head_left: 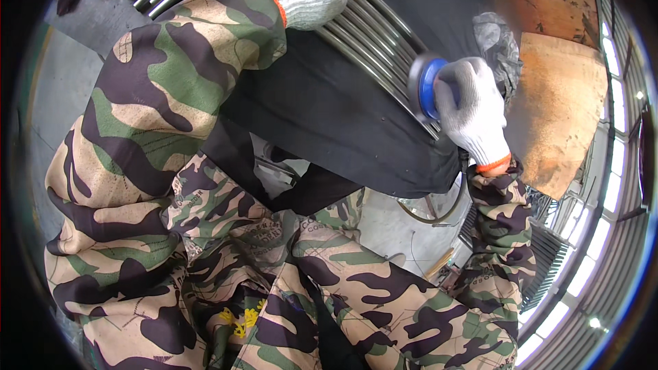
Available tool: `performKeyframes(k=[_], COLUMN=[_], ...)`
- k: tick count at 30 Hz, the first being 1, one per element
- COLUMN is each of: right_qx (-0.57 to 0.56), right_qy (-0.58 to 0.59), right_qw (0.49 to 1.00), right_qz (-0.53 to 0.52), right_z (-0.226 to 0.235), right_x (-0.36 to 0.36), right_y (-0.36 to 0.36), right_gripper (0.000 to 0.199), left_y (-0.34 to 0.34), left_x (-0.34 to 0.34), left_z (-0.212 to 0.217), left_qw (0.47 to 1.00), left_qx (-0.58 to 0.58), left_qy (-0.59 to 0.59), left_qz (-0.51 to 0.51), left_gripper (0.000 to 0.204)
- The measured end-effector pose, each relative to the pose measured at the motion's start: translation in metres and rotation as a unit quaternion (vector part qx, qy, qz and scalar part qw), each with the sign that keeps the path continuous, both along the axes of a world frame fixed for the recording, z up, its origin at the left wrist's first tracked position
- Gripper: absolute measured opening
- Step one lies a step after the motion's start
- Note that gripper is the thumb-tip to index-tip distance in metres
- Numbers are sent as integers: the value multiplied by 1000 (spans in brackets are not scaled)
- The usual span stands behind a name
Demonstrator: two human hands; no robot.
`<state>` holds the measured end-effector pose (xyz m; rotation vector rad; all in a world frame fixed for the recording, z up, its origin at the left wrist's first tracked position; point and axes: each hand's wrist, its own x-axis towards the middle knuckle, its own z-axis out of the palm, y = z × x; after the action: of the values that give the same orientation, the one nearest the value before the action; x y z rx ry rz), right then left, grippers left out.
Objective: Grinding the ends of metal rods using a handheld orbital sander
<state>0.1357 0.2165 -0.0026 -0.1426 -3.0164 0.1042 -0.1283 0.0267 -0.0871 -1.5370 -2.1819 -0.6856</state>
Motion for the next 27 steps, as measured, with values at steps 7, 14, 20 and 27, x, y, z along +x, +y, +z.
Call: performKeyframes(k=[7, 14, 20, 27], right_qx=[69, 72, 50, 81], right_qy=[20, 2, -26, 30], right_qw=[997, 997, 998, 996], right_qz=[11, 13, -24, 34], right_z=[17, 30, 29, 23], right_x=[-65, -50, 7, -81], right_y=[-37, -24, -2, -42], right_gripper=[12, 13, 11, 14], left_y=[13, 25, 39, 43], left_x=[-11, -1, 6, -5], left_z=[6, 9, -1, -1], left_qw=[989, 996, 999, 999], left_qx=[-5, -23, 21, 27], left_qy=[-51, -26, -3, 15], left_qz=[-140, -79, -29, -30], left_gripper=[51, 50, 48, 46])
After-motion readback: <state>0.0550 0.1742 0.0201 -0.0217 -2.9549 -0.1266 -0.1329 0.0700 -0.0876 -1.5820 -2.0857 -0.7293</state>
